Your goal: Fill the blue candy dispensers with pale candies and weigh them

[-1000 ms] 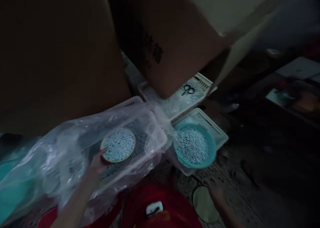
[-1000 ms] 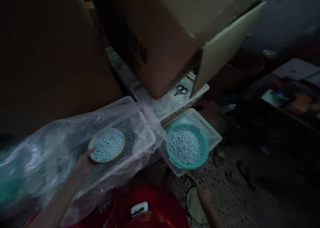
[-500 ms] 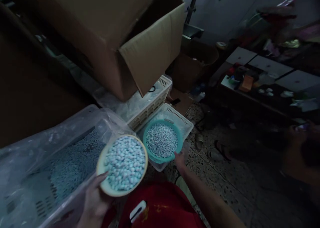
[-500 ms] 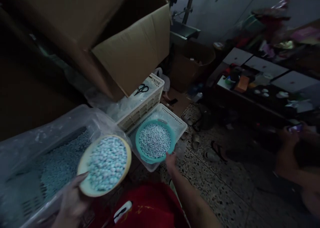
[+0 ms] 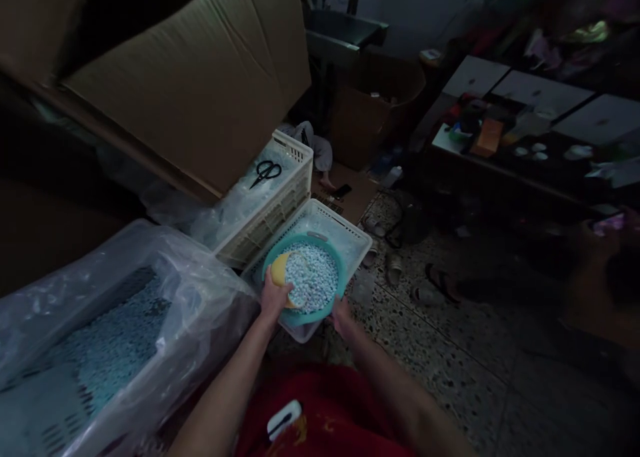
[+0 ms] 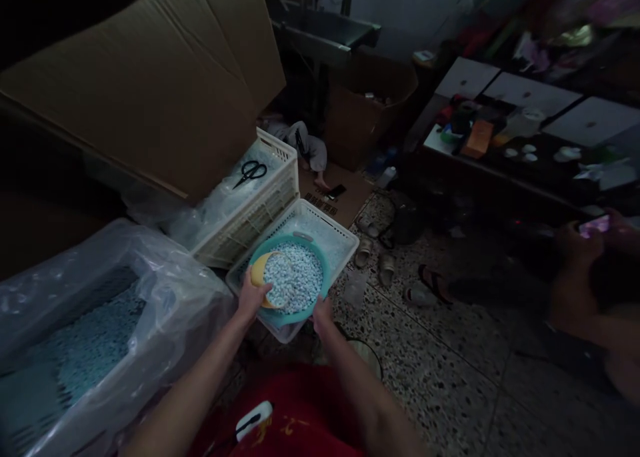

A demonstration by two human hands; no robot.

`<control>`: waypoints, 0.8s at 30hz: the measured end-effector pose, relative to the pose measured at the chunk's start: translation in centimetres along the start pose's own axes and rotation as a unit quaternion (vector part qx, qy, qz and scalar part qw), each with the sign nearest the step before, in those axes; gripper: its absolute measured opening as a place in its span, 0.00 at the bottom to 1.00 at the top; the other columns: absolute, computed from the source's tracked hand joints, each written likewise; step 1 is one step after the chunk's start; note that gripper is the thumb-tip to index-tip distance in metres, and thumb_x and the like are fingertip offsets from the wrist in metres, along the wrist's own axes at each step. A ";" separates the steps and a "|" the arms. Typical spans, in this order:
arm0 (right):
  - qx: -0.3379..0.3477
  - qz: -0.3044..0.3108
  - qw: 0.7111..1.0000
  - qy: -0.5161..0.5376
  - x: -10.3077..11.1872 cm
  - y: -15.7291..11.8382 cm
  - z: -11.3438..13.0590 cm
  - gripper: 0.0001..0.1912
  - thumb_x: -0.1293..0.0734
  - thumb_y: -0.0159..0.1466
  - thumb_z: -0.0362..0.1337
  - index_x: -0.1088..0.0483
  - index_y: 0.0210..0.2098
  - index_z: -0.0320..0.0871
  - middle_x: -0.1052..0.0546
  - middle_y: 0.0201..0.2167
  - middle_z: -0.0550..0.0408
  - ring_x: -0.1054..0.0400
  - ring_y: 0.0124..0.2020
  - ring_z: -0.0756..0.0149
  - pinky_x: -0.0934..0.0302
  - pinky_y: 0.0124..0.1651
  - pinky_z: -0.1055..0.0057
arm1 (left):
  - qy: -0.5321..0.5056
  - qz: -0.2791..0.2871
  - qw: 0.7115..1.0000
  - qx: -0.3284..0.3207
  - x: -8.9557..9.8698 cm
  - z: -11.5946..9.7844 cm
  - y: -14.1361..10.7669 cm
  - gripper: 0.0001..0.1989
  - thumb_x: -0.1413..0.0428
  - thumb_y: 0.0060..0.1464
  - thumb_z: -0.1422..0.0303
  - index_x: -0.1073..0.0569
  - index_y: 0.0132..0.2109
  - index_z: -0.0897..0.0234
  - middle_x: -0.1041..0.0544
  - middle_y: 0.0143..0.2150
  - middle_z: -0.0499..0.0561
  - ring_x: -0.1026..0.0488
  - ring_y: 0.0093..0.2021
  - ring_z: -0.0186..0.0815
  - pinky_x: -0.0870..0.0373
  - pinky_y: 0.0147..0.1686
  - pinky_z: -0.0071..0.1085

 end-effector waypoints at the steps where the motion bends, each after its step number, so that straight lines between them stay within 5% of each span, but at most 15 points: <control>1: -0.016 0.002 1.000 0.001 0.0 -0.2 0.0 0.19 0.42 0.63 0.46 0.36 0.51 0.46 0.25 0.38 0.50 0.29 0.31 0.65 0.33 0.30 0.67 | 0.042 -0.001 0.999 -0.014 -0.2 -0.4 0.2 0.46 0.40 0.43 0.65 0.50 0.67 0.63 0.35 0.59 0.60 0.34 0.56 0.49 0.37 0.55 0.43; 13: -0.070 0.002 0.998 0.000 0.6 -0.4 0.1 0.18 0.42 0.64 0.43 0.36 0.51 0.47 0.26 0.42 0.50 0.30 0.32 0.65 0.31 0.30 0.68 | 0.292 -0.084 0.939 -0.161 -2.3 -3.8 -1.4 0.47 0.40 0.44 0.58 0.51 0.68 0.57 0.40 0.57 0.62 0.35 0.53 0.53 0.31 0.45 0.44; 24: -0.076 -0.001 0.997 0.009 0.5 0.2 -0.7 0.18 0.41 0.63 0.44 0.36 0.50 0.46 0.25 0.39 0.52 0.30 0.31 0.66 0.31 0.32 0.66 | 0.355 -0.108 0.894 -0.250 -1.8 -3.2 -2.2 0.44 0.41 0.48 0.56 0.49 0.68 0.61 0.48 0.62 0.66 0.45 0.60 0.58 0.33 0.49 0.49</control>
Point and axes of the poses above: each hand's wrist, its own y-axis towards the middle knuckle, its own x-axis out of the back of the hand, z = x × y, the point moved 2 cm from there along y, towards the middle knuckle
